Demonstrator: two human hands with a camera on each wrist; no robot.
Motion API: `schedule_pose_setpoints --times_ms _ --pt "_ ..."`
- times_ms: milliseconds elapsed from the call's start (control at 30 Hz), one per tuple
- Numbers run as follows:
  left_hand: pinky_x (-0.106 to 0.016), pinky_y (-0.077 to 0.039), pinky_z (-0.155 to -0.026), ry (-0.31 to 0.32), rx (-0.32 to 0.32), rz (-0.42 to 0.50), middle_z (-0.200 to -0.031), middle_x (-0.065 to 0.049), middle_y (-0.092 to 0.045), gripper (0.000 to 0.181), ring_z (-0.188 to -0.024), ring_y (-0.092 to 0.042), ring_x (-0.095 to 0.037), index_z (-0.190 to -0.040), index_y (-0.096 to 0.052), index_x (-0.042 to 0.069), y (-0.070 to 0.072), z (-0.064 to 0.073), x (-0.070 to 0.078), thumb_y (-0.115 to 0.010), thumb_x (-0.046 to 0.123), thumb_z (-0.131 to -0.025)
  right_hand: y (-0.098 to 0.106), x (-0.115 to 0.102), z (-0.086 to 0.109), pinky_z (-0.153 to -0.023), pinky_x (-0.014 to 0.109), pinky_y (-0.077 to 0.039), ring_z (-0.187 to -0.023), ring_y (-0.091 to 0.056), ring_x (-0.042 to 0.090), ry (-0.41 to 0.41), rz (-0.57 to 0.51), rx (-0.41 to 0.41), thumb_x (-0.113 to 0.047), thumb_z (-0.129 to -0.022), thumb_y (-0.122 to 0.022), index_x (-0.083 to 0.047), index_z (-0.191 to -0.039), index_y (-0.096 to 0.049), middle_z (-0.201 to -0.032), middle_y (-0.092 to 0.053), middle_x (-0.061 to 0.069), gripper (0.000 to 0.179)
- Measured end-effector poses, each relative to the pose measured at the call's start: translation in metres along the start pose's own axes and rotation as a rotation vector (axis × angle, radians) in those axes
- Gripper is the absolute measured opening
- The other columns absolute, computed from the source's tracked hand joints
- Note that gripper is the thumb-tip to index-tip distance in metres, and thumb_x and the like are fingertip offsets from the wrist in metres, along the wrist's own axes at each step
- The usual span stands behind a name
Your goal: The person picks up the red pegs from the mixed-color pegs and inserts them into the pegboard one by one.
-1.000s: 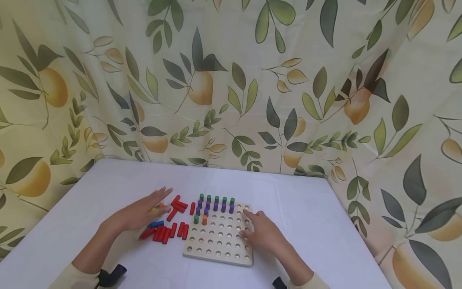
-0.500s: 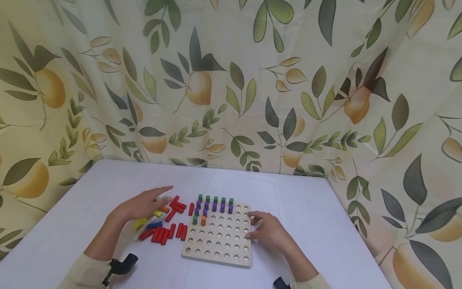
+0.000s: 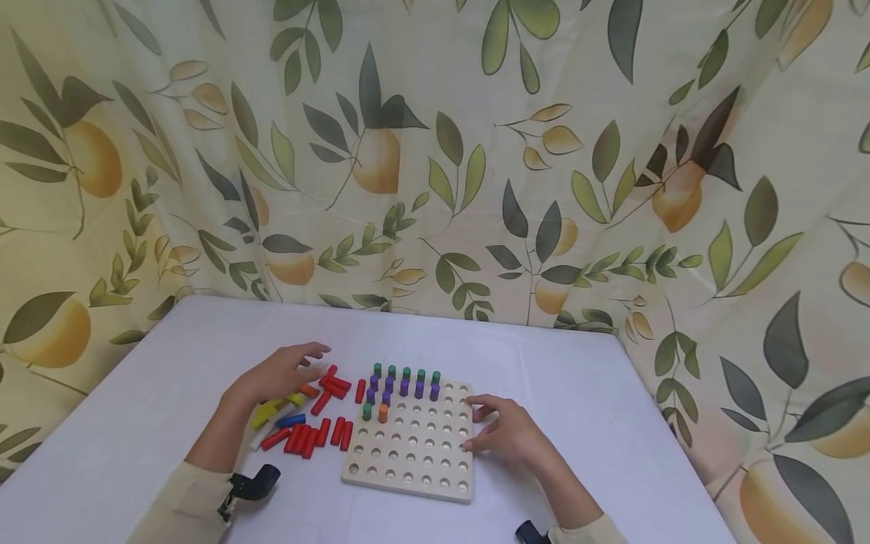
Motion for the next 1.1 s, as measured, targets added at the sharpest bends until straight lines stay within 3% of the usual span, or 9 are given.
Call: schedule_pose_setpoints --times_ms 200,433,700,833,1100 --pt "-0.040 -0.057 -0.081 0.042 0.059 -0.014 -0.116 -0.013 -0.066 0.033 -0.100 -0.063 -0.027 -0.129 -0.067 0.006 -0.006 -0.009 0.002 -0.072 0.010 -0.096 0.001 -0.001 0.000 -0.064 0.034 -0.050 -0.076 -0.065 0.018 0.002 -0.002 -0.002 -0.004 -0.071 -0.094 -0.007 -0.139 -0.062 -0.108 -0.064 0.005 0.075" --pt "-0.038 -0.056 -0.072 0.116 0.147 -0.040 -0.094 -0.010 -0.066 0.025 -0.085 -0.062 -0.025 -0.114 -0.071 0.004 -0.013 -0.016 0.006 -0.078 0.014 -0.092 0.001 -0.001 0.000 -0.065 0.034 -0.050 -0.076 -0.065 0.018 -0.005 -0.004 -0.004 -0.003 -0.071 -0.094 -0.007 -0.140 -0.062 -0.108 -0.064 0.005 0.075" --pt "-0.035 -0.053 -0.064 0.202 0.189 -0.094 -0.090 -0.010 -0.064 0.032 -0.083 -0.062 -0.025 -0.113 -0.071 0.003 -0.017 -0.022 0.006 -0.082 0.021 -0.088 -0.001 -0.002 -0.001 -0.066 0.034 -0.051 -0.078 -0.066 0.019 0.000 -0.022 -0.029 -0.003 -0.072 -0.093 -0.006 -0.140 -0.062 -0.109 -0.063 0.008 0.075" --pt "-0.035 -0.053 -0.064 0.227 0.200 -0.052 -0.091 -0.011 -0.064 0.032 -0.084 -0.061 -0.026 -0.112 -0.072 0.003 -0.018 -0.022 0.002 -0.083 0.020 -0.087 -0.001 -0.002 -0.001 -0.066 0.034 -0.051 -0.078 -0.066 0.019 0.003 -0.019 -0.031 -0.003 -0.072 -0.093 -0.007 -0.140 -0.062 -0.109 -0.064 0.007 0.075" --pt "-0.035 -0.055 -0.069 0.218 0.207 0.046 -0.094 -0.011 -0.065 0.031 -0.087 -0.062 -0.026 -0.112 -0.071 0.003 -0.017 -0.024 -0.002 -0.083 0.017 -0.088 0.001 0.000 0.002 -0.065 0.034 -0.051 -0.077 -0.065 0.019 -0.002 -0.017 -0.022 -0.004 -0.071 -0.094 -0.007 -0.140 -0.061 -0.108 -0.063 0.006 0.076"
Point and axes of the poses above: each hand's wrist, its own z-axis away from the middle knuckle, its own y-axis out of the back of the hand, x = y × z, the point moved 2 cm from there along -z, towards the middle knuckle
